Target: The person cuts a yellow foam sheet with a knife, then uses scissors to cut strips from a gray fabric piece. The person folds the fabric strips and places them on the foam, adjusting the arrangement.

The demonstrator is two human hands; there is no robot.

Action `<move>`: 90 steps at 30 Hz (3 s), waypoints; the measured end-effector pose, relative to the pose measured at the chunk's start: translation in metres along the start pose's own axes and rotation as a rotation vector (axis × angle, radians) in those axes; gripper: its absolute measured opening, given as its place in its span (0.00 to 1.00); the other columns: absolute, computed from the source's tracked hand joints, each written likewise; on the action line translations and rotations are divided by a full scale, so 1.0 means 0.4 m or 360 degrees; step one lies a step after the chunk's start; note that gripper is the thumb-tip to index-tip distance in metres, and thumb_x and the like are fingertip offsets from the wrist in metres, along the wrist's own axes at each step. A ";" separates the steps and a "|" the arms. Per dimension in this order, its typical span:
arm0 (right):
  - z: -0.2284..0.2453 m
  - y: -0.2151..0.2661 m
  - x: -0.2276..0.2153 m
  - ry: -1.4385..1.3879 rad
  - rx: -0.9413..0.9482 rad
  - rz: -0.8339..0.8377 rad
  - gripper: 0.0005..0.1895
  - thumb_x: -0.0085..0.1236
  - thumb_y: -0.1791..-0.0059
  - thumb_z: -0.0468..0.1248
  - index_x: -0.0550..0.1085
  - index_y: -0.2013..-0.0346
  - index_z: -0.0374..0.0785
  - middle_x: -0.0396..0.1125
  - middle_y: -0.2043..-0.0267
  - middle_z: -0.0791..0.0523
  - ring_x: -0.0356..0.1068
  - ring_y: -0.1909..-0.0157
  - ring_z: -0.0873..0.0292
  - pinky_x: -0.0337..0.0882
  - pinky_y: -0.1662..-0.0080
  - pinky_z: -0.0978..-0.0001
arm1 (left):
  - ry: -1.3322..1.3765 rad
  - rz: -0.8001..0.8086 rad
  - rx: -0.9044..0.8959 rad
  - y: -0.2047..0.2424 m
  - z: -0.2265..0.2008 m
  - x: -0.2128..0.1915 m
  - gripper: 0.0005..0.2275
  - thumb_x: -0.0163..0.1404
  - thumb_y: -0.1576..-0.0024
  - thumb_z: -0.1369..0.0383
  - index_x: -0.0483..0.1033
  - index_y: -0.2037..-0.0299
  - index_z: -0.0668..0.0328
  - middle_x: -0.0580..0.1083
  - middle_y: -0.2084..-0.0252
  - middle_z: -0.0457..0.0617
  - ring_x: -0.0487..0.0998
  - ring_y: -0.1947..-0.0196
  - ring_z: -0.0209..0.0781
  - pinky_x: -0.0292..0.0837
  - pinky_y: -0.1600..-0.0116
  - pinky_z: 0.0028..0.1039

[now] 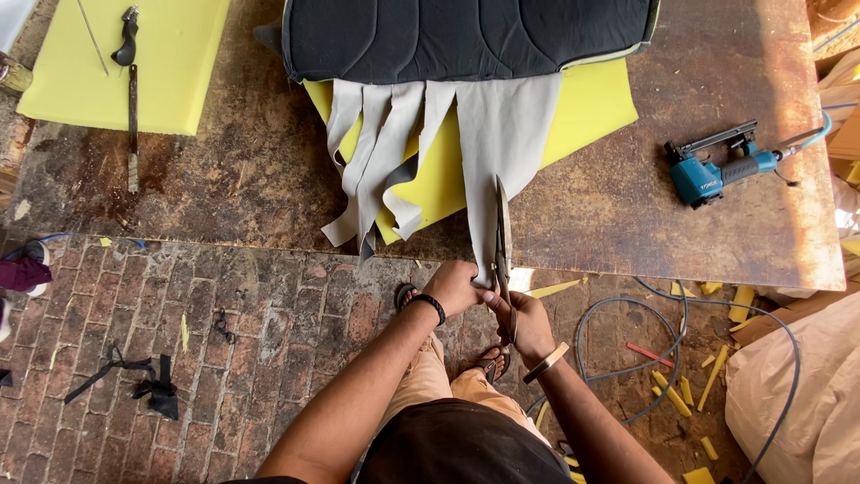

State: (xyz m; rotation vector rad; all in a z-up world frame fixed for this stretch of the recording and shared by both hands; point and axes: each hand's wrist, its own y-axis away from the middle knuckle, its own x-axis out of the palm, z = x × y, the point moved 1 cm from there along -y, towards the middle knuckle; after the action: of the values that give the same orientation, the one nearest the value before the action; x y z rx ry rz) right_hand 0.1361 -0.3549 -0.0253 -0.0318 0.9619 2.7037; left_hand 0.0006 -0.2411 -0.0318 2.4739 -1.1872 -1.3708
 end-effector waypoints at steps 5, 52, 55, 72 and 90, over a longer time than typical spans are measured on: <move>0.038 -0.035 -0.009 0.0069 -0.0205 0.0087 0.29 0.62 0.55 0.57 0.76 0.58 0.32 0.68 0.78 0.60 0.64 0.79 0.66 0.67 0.76 0.73 | 0.0073 0.0133 -0.0055 0.017 -0.031 -0.027 0.09 0.60 0.46 0.62 0.81 0.63 0.57 0.81 0.67 0.50 0.82 0.67 0.42 0.78 0.57 0.35; 0.311 -0.218 0.013 -0.0087 -0.0053 -0.0066 0.26 0.66 0.53 0.54 0.69 0.79 0.35 0.57 0.86 0.61 0.59 0.86 0.65 0.59 0.81 0.70 | 0.1010 -0.0796 0.0285 -0.470 0.063 -0.363 0.29 0.65 0.49 0.58 0.65 0.44 0.65 0.74 0.54 0.54 0.78 0.64 0.45 0.78 0.62 0.37; 0.326 -0.207 0.019 -0.0003 -0.0003 -0.0110 0.26 0.66 0.54 0.54 0.70 0.80 0.35 0.58 0.88 0.60 0.58 0.87 0.64 0.58 0.81 0.70 | 0.1553 -0.0425 -0.0150 -0.525 0.049 -0.372 0.17 0.62 0.49 0.63 0.68 0.57 0.59 0.75 0.65 0.46 0.78 0.79 0.36 0.76 0.72 0.30; 0.364 -0.229 0.019 0.0085 0.0097 -0.0160 0.24 0.65 0.56 0.55 0.77 0.76 0.35 0.60 0.88 0.61 0.60 0.87 0.64 0.61 0.81 0.70 | 0.1121 -0.0118 -0.0061 -0.515 0.068 -0.415 0.15 0.61 0.44 0.64 0.71 0.77 0.62 0.71 0.83 0.46 0.70 0.84 0.31 0.67 0.78 0.24; 0.095 -0.079 -0.142 -0.0129 0.0222 -0.0198 0.24 0.63 0.54 0.54 0.72 0.76 0.36 0.56 0.86 0.60 0.57 0.86 0.64 0.57 0.82 0.68 | -0.0362 -0.1360 0.0143 -0.236 0.112 -0.406 0.18 0.56 0.50 0.72 0.70 0.50 0.63 0.75 0.54 0.64 0.81 0.61 0.54 0.78 0.59 0.35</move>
State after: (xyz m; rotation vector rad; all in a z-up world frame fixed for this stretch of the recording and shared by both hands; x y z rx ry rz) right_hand 0.2017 -0.3217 -0.0089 0.0438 1.0838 2.4999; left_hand -0.0263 -0.0558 0.0154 3.1087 -0.1464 -1.8155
